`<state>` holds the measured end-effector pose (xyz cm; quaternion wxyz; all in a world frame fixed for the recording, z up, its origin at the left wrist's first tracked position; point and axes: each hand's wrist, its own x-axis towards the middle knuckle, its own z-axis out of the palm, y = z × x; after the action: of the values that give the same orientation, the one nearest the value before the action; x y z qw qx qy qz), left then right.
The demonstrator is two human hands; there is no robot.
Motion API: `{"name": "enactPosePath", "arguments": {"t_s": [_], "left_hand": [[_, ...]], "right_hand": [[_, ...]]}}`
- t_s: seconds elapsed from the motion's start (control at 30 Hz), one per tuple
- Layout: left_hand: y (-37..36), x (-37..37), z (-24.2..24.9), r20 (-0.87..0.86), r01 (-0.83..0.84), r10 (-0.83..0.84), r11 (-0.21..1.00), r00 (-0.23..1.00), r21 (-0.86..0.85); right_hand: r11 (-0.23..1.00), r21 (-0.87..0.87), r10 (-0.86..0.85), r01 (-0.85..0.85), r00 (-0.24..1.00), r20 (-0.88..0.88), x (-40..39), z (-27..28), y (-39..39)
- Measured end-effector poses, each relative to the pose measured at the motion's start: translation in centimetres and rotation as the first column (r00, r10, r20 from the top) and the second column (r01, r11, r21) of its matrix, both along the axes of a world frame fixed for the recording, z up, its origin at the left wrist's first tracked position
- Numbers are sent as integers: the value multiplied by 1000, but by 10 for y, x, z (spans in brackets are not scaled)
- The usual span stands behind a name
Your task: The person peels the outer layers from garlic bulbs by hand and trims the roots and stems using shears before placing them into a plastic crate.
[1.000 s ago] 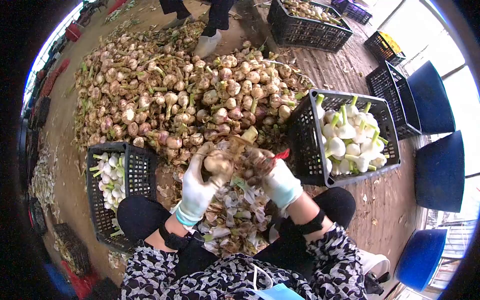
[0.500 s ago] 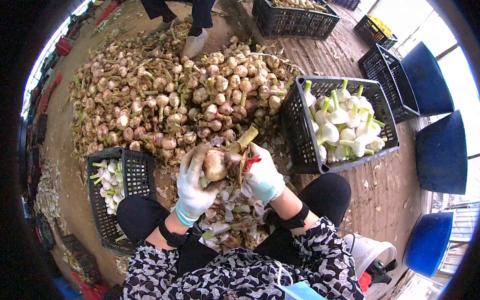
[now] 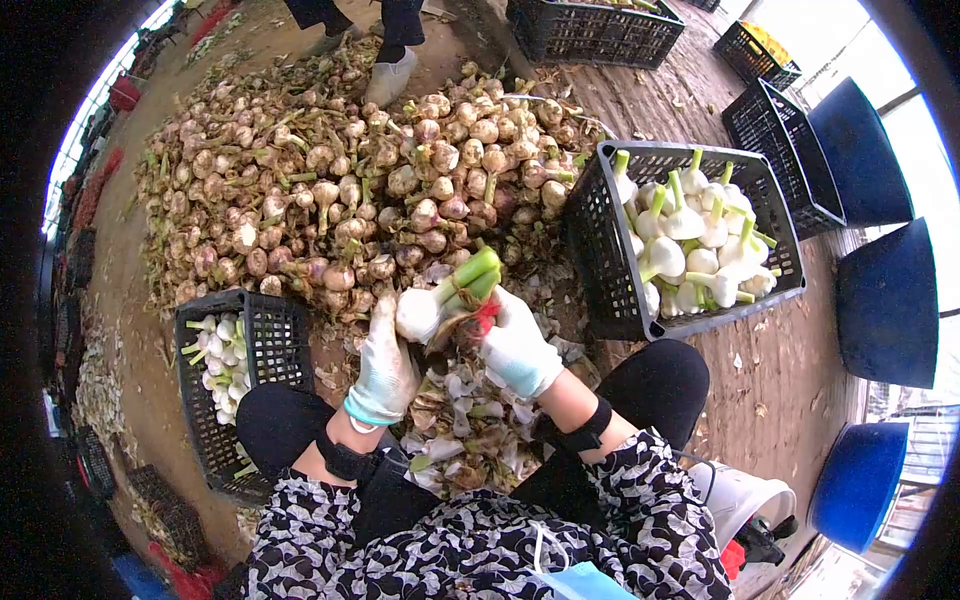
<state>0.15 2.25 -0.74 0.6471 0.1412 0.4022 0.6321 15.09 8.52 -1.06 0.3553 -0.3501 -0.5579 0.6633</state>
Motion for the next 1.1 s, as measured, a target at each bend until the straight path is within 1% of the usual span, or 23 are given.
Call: {"name": "enactPosePath", "arguments": {"t_s": [0.07,0.1,0.13,0.17,0.2,0.23,0.27,0.3,0.33,0.37,0.43,0.47,0.5,0.57,0.67,0.8,0.83,0.9,0.93,0.97,1.0,1.03,1.1], "left_hand": [[-3,3,10,-69,40,-38,999,997,25],[-6,9,16,-341,21,14,995,940,99],[-8,12,20,-581,24,84,984,809,176],[-8,9,18,-583,26,82,984,809,175],[-9,0,16,-434,65,-1,989,901,132],[-8,-6,16,-269,109,-80,989,960,95],[-8,-10,16,-18,114,-112,984,993,135],[-10,-14,19,272,173,-228,962,935,213],[-11,-15,21,226,188,-221,969,949,160],[-10,-16,23,180,198,-215,974,960,110],[-2,-10,38,-152,151,-138,986,979,75],[-3,-12,34,-427,181,-125,979,895,93],[-7,-11,24,-620,231,-139,970,772,70],[-9,-12,20,-552,248,-181,968,814,48],[-6,-8,17,-358,241,-216,970,909,27],[-6,-3,15,-104,192,-188,981,977,30],[-8,-3,16,-63,143,-138,986,988,81],[-10,-14,29,-84,198,-185,964,979,176],[-12,-23,36,8,278,-282,951,959,137],[-12,-24,34,9,276,-279,951,960,139],[-12,-25,28,-95,294,-283,947,954,130],[-12,-26,26,-197,308,-282,944,939,117],[-10,-31,30,-218,339,-312,935,925,100]], "right_hand": [[970,-243,-27,-8,990,-138,5,-9,0],[970,-244,-28,-7,990,-138,4,-5,0],[993,-114,-35,31,999,-37,2,-2,0],[998,21,-56,55,996,63,1,4,0],[971,238,-56,0,971,231,6,17,-3],[971,237,-55,-1,972,228,14,16,-1],[994,-99,23,-47,972,-235,22,13,2],[901,-365,-64,-235,760,-647,24,16,3],[743,-600,-227,-296,733,-642,21,24,5],[745,-597,-224,-298,731,-644,20,23,6],[913,-390,-131,-117,823,-552,21,16,7],[995,22,99,-101,993,66,32,8,12],[996,42,85,-79,983,-160,18,34,0],[951,-254,45,-176,892,-450,18,28,-3],[961,-273,-17,-41,978,-207,23,29,16],[950,-312,-87,-8,954,-287,22,22,15],[946,-325,-127,3,925,-359,33,-11,27],[748,-645,-347,-159,734,-584,44,-28,56],[765,-630,-446,130,814,-373,48,-15,58],[931,-250,-298,267,950,-94,56,-21,56],[990,122,-112,73,928,355,53,-17,53],[896,345,-85,-280,654,752,51,-14,49],[835,279,-67,-474,415,907,49,-42,27]]}}
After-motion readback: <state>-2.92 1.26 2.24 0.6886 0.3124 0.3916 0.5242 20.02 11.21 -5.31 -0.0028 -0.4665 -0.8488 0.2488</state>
